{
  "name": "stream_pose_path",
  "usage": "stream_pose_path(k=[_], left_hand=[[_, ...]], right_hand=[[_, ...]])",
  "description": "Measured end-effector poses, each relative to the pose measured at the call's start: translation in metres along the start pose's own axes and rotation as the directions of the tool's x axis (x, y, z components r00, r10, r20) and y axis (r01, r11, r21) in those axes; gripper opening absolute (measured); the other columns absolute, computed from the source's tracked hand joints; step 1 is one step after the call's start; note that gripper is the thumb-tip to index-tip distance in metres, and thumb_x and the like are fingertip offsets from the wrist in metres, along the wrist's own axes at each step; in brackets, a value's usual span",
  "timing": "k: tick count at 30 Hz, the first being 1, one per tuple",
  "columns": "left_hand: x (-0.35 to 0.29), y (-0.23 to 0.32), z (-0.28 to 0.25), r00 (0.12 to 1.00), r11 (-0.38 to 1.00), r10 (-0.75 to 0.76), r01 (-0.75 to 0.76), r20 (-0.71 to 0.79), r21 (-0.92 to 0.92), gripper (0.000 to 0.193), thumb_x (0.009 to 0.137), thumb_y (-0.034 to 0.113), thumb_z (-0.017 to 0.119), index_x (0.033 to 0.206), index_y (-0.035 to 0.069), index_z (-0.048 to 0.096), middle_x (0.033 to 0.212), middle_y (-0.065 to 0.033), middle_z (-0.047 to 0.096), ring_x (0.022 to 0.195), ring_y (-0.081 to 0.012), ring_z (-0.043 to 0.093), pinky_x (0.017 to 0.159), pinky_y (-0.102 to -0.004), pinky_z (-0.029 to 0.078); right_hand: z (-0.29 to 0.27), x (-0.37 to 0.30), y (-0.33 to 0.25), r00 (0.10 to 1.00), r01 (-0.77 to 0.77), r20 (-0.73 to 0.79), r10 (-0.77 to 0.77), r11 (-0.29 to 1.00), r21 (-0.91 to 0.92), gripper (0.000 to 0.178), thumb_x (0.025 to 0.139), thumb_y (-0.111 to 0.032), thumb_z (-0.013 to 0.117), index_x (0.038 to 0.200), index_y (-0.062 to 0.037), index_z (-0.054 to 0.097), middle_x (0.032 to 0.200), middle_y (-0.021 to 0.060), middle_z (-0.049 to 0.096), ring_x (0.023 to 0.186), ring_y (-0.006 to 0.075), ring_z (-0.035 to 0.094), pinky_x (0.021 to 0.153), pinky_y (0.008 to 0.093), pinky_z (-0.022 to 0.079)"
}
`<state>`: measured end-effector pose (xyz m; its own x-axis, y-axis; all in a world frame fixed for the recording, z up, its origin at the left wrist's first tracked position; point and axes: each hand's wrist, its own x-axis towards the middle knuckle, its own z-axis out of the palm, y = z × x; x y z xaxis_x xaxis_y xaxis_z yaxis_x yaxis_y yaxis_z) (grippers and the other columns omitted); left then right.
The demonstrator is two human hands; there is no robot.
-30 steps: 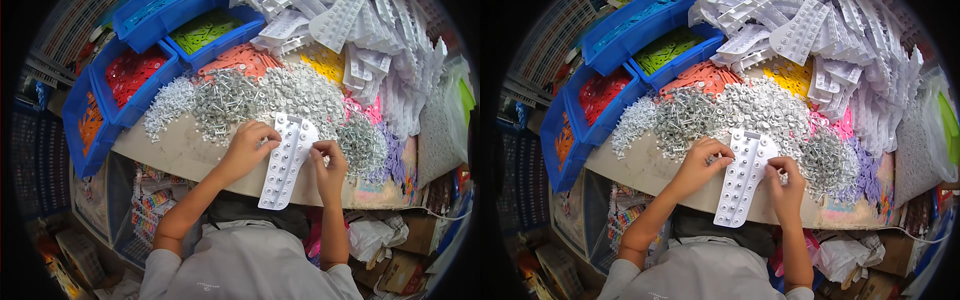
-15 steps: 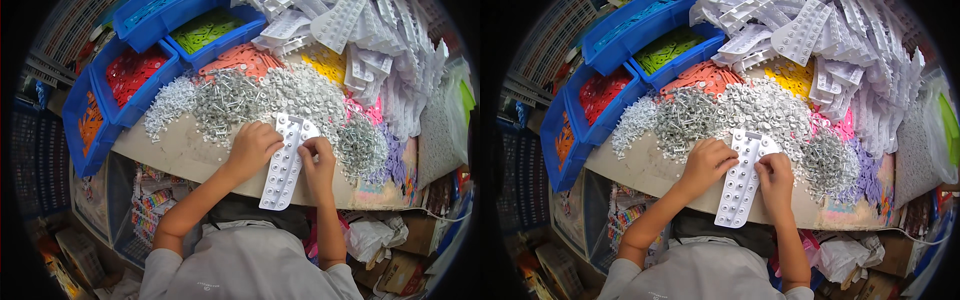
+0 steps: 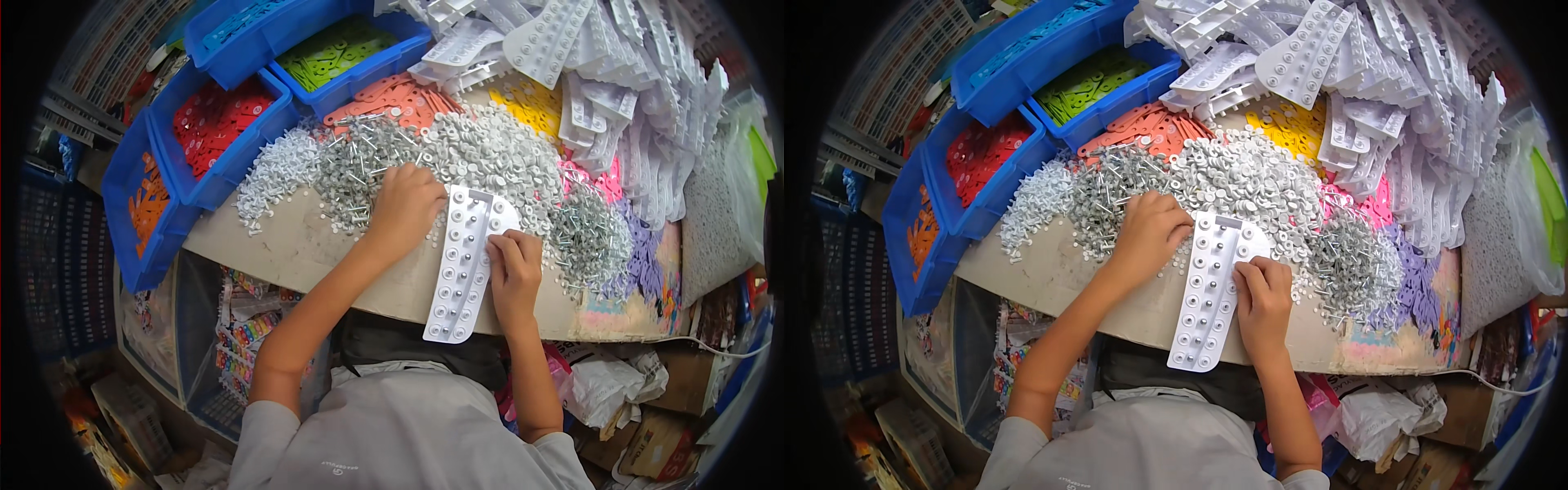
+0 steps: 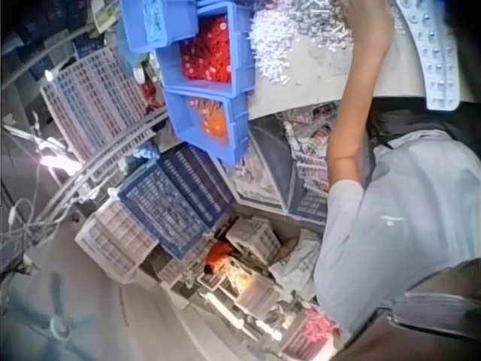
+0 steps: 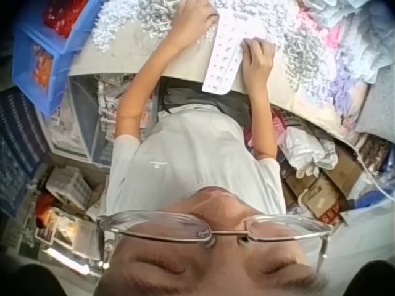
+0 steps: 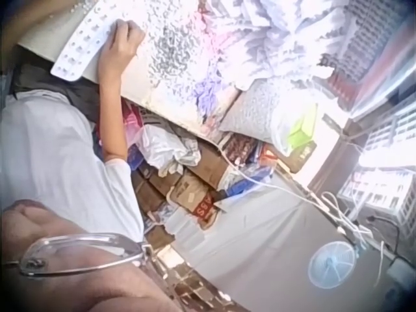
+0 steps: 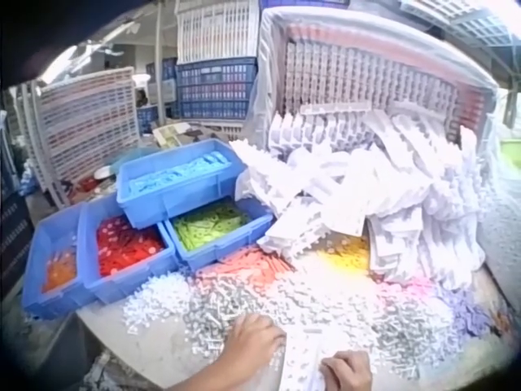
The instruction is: Assembling colorful toy xylophones by placing plastic keys onto a base.
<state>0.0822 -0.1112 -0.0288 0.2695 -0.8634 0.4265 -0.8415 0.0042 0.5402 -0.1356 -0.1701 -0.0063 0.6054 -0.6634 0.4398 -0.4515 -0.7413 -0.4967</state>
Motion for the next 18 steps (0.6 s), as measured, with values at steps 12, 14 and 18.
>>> stream_pose_path(k=[12,14,18], left_hand=[[0.005,0.007,0.006,0.992,1.000,-0.014,0.011,0.127,0.018,0.011,0.077,0.006,0.071,0.087,0.007,0.065,0.093,-0.0071,0.062,0.097,-0.0282,0.053,0.089,-0.0406,0.038],[0.005,0.007,0.004,0.989,1.000,-0.019,0.018,0.146,0.009,0.011,0.077,0.006,0.070,0.086,0.007,0.065,0.091,-0.0072,0.063,0.096,-0.0282,0.054,0.089,-0.0405,0.038],[0.002,0.009,-0.006,0.991,0.995,-0.097,0.098,0.091,-0.006,0.011,0.080,0.006,0.070,0.091,0.006,0.068,0.091,-0.0056,0.065,0.092,-0.0258,0.055,0.088,-0.0390,0.038]], right_hand=[[-0.043,0.008,0.033,0.974,-0.212,-0.093,0.204,0.974,-0.077,0.011,0.092,-0.002,0.065,0.103,-0.0023,0.069,0.099,0.0105,0.066,0.098,0.0274,0.061,0.088,0.0369,0.047],[-0.039,0.011,0.037,0.982,-0.187,-0.032,0.184,0.970,-0.155,0.010,0.091,-0.003,0.066,0.101,-0.0032,0.069,0.099,0.0103,0.066,0.098,0.0282,0.059,0.090,0.0381,0.045],[-0.023,0.013,0.046,0.993,-0.111,-0.003,0.114,0.963,-0.245,0.009,0.087,-0.002,0.069,0.096,-0.0041,0.068,0.097,0.0097,0.063,0.097,0.0295,0.056,0.090,0.0402,0.042]])
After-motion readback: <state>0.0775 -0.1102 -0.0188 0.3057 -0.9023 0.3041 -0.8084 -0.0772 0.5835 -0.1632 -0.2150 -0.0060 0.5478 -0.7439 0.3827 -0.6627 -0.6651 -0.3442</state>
